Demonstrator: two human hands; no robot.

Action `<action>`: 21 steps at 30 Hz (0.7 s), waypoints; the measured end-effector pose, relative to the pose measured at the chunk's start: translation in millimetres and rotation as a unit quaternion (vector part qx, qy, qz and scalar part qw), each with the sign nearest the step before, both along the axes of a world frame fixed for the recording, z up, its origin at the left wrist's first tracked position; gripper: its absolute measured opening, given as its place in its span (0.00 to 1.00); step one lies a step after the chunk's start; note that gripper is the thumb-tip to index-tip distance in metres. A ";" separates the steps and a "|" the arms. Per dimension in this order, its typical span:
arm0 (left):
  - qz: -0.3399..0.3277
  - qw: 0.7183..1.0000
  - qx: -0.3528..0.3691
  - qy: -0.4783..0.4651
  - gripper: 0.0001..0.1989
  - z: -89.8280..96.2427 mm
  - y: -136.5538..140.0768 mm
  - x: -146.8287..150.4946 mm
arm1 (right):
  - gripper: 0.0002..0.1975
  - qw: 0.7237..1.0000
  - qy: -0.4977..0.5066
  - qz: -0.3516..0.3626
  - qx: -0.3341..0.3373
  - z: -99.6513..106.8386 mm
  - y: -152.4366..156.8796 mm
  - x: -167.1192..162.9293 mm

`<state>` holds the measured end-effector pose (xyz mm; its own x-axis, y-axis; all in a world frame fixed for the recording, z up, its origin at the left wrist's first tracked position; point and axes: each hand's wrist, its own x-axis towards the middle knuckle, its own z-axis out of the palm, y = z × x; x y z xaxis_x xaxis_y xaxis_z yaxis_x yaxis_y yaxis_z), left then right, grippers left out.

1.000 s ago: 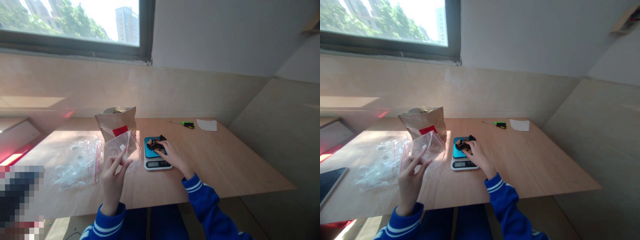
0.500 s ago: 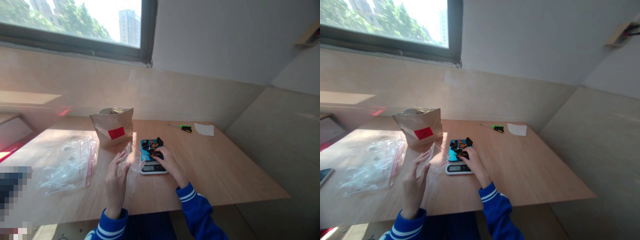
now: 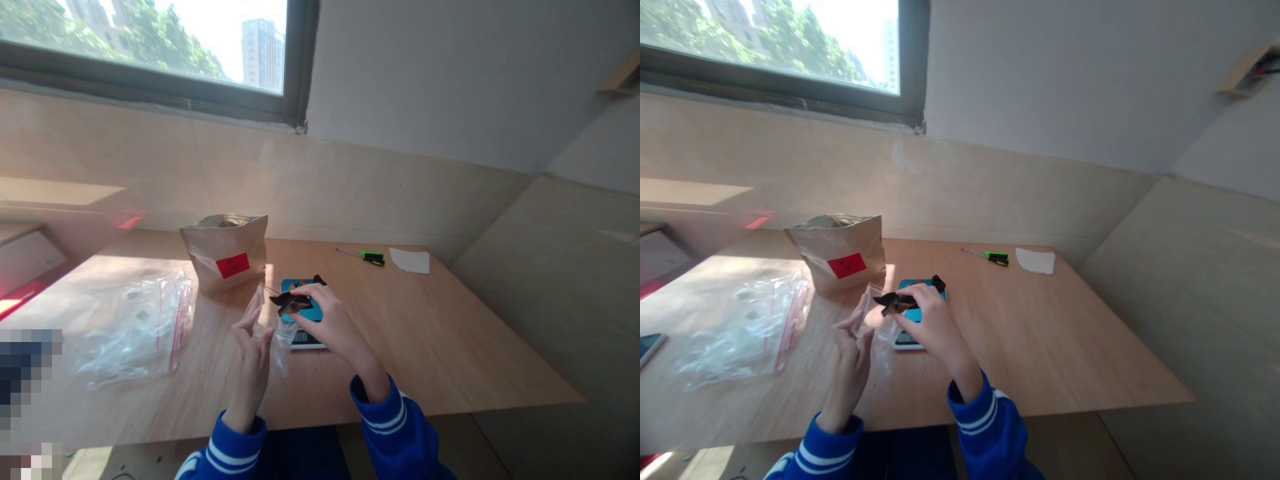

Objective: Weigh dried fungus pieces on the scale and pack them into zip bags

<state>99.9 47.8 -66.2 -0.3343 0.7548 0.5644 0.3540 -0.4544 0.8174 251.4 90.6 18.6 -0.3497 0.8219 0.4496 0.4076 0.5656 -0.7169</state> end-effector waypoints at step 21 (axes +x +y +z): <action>0.068 0.995 -0.027 -0.070 0.19 10.9 -12.0 7.8 | 0.17 0.983 -0.139 -0.109 -0.041 -72.5 75.2 -18.4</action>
